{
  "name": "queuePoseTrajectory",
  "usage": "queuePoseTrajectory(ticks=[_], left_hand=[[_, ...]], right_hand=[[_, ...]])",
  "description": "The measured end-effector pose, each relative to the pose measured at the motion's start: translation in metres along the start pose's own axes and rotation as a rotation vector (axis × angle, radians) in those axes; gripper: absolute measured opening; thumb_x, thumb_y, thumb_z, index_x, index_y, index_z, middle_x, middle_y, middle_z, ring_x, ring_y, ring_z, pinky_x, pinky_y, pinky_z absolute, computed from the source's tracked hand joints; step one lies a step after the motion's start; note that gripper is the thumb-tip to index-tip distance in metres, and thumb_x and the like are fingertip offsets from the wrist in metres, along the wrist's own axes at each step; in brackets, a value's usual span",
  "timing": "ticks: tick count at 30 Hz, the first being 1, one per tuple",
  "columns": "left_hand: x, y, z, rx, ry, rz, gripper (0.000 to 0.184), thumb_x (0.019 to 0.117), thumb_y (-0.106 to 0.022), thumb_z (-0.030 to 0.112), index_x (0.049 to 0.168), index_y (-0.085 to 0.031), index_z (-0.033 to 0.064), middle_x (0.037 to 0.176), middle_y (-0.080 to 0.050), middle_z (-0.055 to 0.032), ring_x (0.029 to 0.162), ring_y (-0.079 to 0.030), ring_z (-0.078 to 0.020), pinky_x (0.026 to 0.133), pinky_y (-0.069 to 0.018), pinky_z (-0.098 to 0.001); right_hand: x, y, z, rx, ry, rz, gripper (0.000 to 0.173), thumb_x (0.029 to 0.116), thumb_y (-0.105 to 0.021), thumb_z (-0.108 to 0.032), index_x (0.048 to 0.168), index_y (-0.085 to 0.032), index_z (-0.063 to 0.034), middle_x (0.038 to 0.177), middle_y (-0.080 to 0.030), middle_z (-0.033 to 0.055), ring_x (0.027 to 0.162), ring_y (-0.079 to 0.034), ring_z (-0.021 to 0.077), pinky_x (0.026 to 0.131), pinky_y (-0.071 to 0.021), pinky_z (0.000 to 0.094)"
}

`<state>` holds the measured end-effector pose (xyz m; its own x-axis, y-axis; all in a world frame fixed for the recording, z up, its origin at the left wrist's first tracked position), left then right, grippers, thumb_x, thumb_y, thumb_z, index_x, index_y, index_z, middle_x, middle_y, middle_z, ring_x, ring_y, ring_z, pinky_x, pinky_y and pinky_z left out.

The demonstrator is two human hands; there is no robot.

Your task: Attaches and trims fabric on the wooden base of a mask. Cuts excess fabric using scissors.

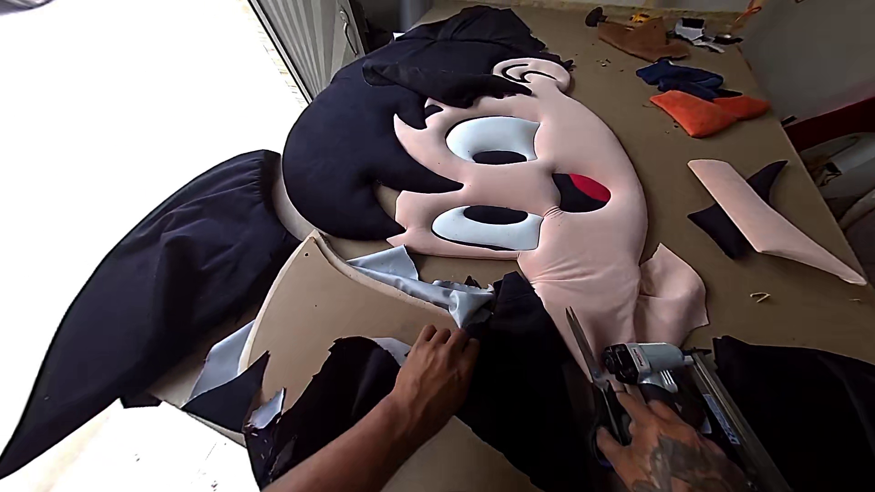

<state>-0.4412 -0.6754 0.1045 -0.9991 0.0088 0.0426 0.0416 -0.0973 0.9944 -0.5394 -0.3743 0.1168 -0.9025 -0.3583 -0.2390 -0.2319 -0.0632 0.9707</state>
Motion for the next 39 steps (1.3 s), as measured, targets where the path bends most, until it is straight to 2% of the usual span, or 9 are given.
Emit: queuePoseTrajectory(ticks=[3,6,10,12,14,17,21,32,39], left_hand=[[-0.019,-0.011,0.005,-0.060,0.048,0.171,0.025,0.0969,-0.058,0.018,0.110,-0.076,0.0286,0.122,-0.069,-0.0021,0.117,-0.063,-0.0266,0.100,-0.0522,-0.0482],[-0.027,-0.021,0.011,-0.157,0.060,0.178,0.021,0.1008,-0.055,0.016,0.109,-0.074,0.0201,0.152,-0.055,-0.0032,0.144,-0.049,-0.0268,0.112,-0.0480,-0.0461],[-0.032,-0.031,0.023,-0.170,0.052,0.215,0.013,0.1029,-0.052,0.022,0.105,-0.064,0.0174,0.143,-0.062,0.0007,0.128,-0.061,-0.0194,0.100,-0.0535,-0.0379],[-0.029,-0.029,0.027,-0.167,0.118,0.221,0.031,0.0970,-0.062,0.032,0.127,-0.061,0.0218,0.131,-0.066,0.0012,0.115,-0.065,-0.0194,0.091,-0.0556,-0.0372],[-0.019,-0.025,0.028,-0.141,0.190,0.186,0.062,0.0896,-0.072,0.034,0.148,-0.053,0.0245,0.116,-0.069,-0.0029,0.100,-0.066,-0.0230,0.081,-0.0570,-0.0393],[-0.007,-0.018,0.013,-0.189,0.236,0.117,0.037,0.0909,-0.068,0.025,0.128,-0.070,0.0293,0.105,-0.069,-0.0036,0.095,-0.068,-0.0237,0.073,-0.0599,-0.0395],[0.008,0.004,-0.012,-0.298,0.153,0.003,0.017,0.0960,-0.062,0.028,0.103,-0.078,0.0318,0.100,-0.074,0.0085,0.091,-0.072,-0.0117,0.070,-0.0614,-0.0370],[0.054,0.041,-0.035,-0.294,-0.131,-0.219,0.019,0.0996,-0.061,0.032,0.097,-0.079,0.0272,0.086,-0.071,0.0079,0.085,-0.068,-0.0105,0.071,-0.0568,-0.0359],[0.055,0.048,-0.036,-0.277,-0.193,-0.138,0.020,0.0995,-0.061,0.032,0.095,-0.079,0.0241,0.084,-0.071,0.0053,0.083,-0.068,-0.0128,0.069,-0.0559,-0.0360]], right_hand=[[-0.008,0.016,0.018,0.125,0.106,-0.005,0.059,0.0821,-0.073,-0.048,0.129,-0.072,-0.0118,0.097,-0.076,0.0100,0.083,-0.073,0.0290,0.070,-0.0569,0.0563],[0.000,0.036,0.033,0.247,0.273,-0.052,0.054,0.0894,-0.071,-0.032,0.139,-0.064,-0.0106,0.103,-0.077,0.0121,0.086,-0.075,0.0290,0.076,-0.0605,0.0538],[0.039,0.067,0.038,0.183,0.572,-0.090,0.051,0.0929,-0.068,-0.024,0.143,-0.061,-0.0153,0.109,-0.074,0.0161,0.095,-0.072,0.0341,0.086,-0.0570,0.0549],[0.061,0.077,0.038,0.071,0.676,-0.079,0.050,0.0926,-0.067,-0.026,0.142,-0.061,-0.0186,0.108,-0.074,0.0153,0.095,-0.072,0.0348,0.084,-0.0569,0.0549],[0.084,0.079,0.039,0.007,0.753,-0.051,0.052,0.0894,-0.070,-0.030,0.140,-0.062,-0.0206,0.106,-0.073,0.0141,0.087,-0.072,0.0347,0.068,-0.0574,0.0548],[0.115,0.077,0.029,-0.040,0.902,0.110,0.057,0.0791,-0.069,-0.047,0.129,-0.066,-0.0203,0.097,-0.072,0.0061,0.079,-0.071,0.0275,0.059,-0.0564,0.0487],[0.142,0.074,0.005,-0.088,1.109,0.207,0.056,0.0738,-0.060,-0.055,0.114,-0.073,-0.0195,0.082,-0.066,-0.0035,0.069,-0.064,0.0167,0.053,-0.0498,0.0377],[0.176,0.065,-0.042,-0.021,1.352,0.161,0.053,0.0768,-0.061,-0.047,0.116,-0.071,-0.0130,0.087,-0.066,0.0029,0.074,-0.064,0.0237,0.057,-0.0477,0.0417],[0.172,0.055,-0.059,0.032,1.394,0.175,0.053,0.0762,-0.061,-0.049,0.116,-0.072,-0.0151,0.084,-0.065,0.0010,0.072,-0.063,0.0218,0.055,-0.0464,0.0397]])
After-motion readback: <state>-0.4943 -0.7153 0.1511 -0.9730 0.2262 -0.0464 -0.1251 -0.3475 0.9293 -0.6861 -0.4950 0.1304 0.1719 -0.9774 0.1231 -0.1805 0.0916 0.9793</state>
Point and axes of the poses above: each hand's wrist, its own x-axis towards the middle knuckle, its own y-axis out of the back of the hand, z = x × y, the point moved 2 cm from there along x, towards the middle knuckle
